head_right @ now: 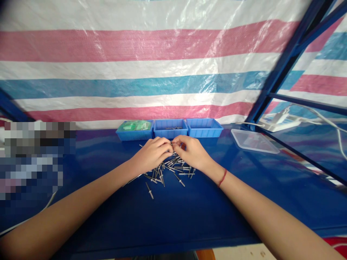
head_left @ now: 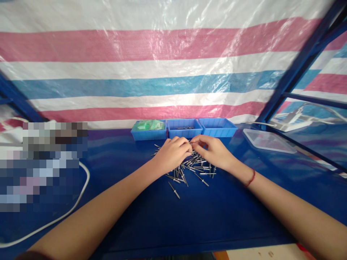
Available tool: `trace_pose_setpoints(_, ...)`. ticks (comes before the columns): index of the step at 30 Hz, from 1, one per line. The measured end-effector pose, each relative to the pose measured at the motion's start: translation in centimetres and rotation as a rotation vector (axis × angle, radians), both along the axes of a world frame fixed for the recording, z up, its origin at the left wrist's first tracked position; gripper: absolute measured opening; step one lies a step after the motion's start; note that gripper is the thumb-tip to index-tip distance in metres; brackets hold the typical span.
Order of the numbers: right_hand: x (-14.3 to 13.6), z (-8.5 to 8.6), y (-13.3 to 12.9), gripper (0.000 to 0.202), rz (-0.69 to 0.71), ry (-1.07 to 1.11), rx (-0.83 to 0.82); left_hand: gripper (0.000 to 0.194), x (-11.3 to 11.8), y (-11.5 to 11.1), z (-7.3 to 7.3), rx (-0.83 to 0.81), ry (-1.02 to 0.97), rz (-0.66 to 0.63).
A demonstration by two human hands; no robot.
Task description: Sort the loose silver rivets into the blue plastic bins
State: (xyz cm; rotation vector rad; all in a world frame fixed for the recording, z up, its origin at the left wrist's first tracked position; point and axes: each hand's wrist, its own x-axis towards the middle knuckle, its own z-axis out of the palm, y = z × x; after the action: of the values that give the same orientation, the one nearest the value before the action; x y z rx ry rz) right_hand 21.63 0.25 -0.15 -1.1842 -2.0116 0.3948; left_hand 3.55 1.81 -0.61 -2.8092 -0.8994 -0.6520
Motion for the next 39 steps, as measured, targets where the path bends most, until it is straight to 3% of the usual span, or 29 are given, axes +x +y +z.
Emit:
trace_pose_setpoints(6,0.0,0.1,-0.1,0.015,0.005,0.136,-0.063,0.009,0.4,-0.2,-0.1,-0.396,-0.579,0.048)
trace_pose_setpoints(11,-0.5,0.4,-0.5,0.018,0.069,0.332,-0.134,0.006,0.7,-0.7,-0.3,-0.503,-0.784,0.050)
trace_pose_setpoints(19,-0.9,0.2,-0.7,0.020,0.095,0.430,-0.135,0.007,0.7,-1.0,-0.6,-0.439,-0.797,0.045)
trace_pose_setpoints(39,-0.8,0.7,-1.4,0.014,0.054,0.206,0.138,0.006,0.9,-1.3,-0.6,-0.421,-0.770,0.051)
